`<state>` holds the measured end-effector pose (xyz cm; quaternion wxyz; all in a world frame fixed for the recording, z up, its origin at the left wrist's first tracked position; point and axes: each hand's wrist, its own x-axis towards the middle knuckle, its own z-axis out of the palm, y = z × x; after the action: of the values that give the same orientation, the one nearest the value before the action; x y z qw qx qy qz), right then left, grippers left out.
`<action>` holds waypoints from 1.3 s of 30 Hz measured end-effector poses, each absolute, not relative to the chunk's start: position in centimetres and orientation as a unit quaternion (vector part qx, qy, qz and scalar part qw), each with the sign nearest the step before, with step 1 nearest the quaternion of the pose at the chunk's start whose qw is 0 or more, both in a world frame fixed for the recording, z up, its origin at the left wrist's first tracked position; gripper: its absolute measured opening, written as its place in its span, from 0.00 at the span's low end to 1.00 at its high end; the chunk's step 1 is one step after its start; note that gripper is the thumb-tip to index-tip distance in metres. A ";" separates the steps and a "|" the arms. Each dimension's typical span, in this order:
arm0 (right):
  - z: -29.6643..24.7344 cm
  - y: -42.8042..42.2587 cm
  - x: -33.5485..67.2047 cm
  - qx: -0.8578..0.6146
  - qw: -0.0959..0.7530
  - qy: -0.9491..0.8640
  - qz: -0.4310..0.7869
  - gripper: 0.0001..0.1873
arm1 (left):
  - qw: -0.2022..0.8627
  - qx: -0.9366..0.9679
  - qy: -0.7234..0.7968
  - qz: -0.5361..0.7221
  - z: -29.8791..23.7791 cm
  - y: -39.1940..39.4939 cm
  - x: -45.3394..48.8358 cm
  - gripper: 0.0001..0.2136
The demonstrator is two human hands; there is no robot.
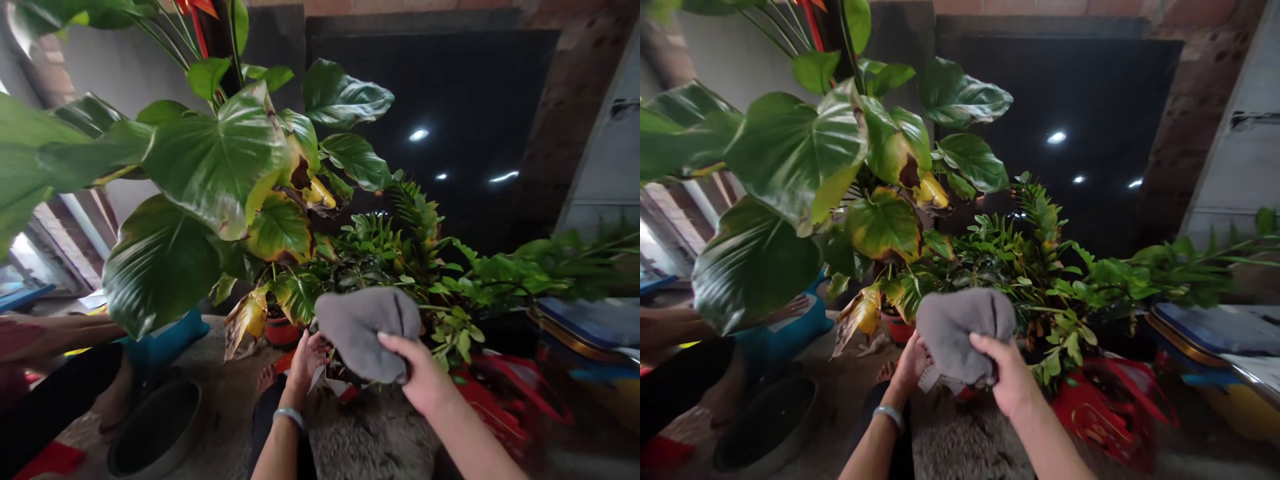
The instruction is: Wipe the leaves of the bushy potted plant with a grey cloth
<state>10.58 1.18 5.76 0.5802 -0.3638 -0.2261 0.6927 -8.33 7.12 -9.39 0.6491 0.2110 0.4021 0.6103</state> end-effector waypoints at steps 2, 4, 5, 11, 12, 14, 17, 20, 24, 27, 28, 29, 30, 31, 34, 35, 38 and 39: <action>7.7 3.4 11.7 -0.339 0.637 -0.222 0.656 0.17 | 0.649 0.207 0.409 0.607 -8.9 7.2 -8.1 0.24; 7.7 4.7 12.2 -0.354 0.635 -0.204 0.656 0.08 | 0.649 0.200 0.416 0.605 -8.4 7.0 -8.0 0.22; 7.0 4.7 12.2 -0.374 0.611 -0.193 0.671 0.05 | 0.650 0.196 0.419 0.603 -8.2 6.9 -8.0 0.20; 1.0 -0.9 12.4 -0.487 0.480 -0.185 0.705 0.09 | 0.653 0.203 0.400 0.610 -8.0 6.4 -8.0 0.19; 1.3 -1.5 12.8 -0.479 0.483 -0.183 0.710 0.10 | 0.653 0.203 0.399 0.611 -8.1 6.5 -8.0 0.18; 3.2 -1.2 14.1 -0.435 0.523 -0.175 0.712 0.13 | 0.649 0.201 0.400 0.615 -8.2 6.6 -8.0 0.16; 7.1 1.8 15.9 -0.370 0.621 -0.172 0.669 0.09 | 0.638 0.201 0.410 0.620 -8.1 6.7 -7.8 0.13; 8.3 4.5 16.4 -0.361 0.634 -0.157 0.666 0.07 | 0.626 0.194 0.425 0.625 -7.8 6.7 -7.5 0.10; 4.2 2.7 15.5 -0.461 0.546 -0.057 0.697 0.19 | 0.623 0.184 0.429 0.628 -7.5 6.6 -7.4 0.08; 1.5 -0.7 15.9 -0.482 0.497 -0.043 0.720 0.17 | 0.622 0.177 0.434 0.628 -7.5 6.6 -7.5 0.07; 1.5 -1.3 16.4 -0.466 0.501 -0.053 0.727 0.15 | 0.621 0.175 0.436 0.628 -7.5 6.7 -7.6 0.07; 1.9 -1.5 17.0 -0.443 0.517 -0.068 0.729 0.12 | 0.620 0.173 0.438 0.628 -7.5 6.7 -7.6 0.08; 2.7 -1.3 17.6 -0.413 0.542 -0.085 0.727 0.11 | 0.619 0.171 0.439 0.628 -7.4 6.7 -7.6 0.08; 3.8 -0.5 18.2 -0.382 0.572 -0.102 0.719 0.11 | 0.619 0.168 0.440 0.628 -7.4 6.8 -7.5 0.08; 6.7 2.9 19.2 -0.318 0.639 -0.130 0.688 0.10 | 0.618 0.164 0.444 0.628 -7.2 6.8 -7.1 0.08; 7.1 3.9 19.2 -0.319 0.645 -0.124 0.684 0.09 | 0.616 0.163 0.445 0.629 -7.2 6.8 -7.0 0.07; 5.7 4.7 17.9 -0.385 0.604 -0.070 0.694 0.12 | 0.611 0.169 0.446 0.632 -7.2 6.8 -6.8 0.06; 4.5 4.0 17.3 -0.414 0.578 -0.047 0.701 0.15 | 0.610 0.173 0.446 0.632 -7.3 6.8 -6.8 0.07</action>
<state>17.31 4.00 4.50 0.5785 -0.4144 -0.0472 0.7010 -6.82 6.76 -7.27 0.6096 0.1728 0.4462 0.6320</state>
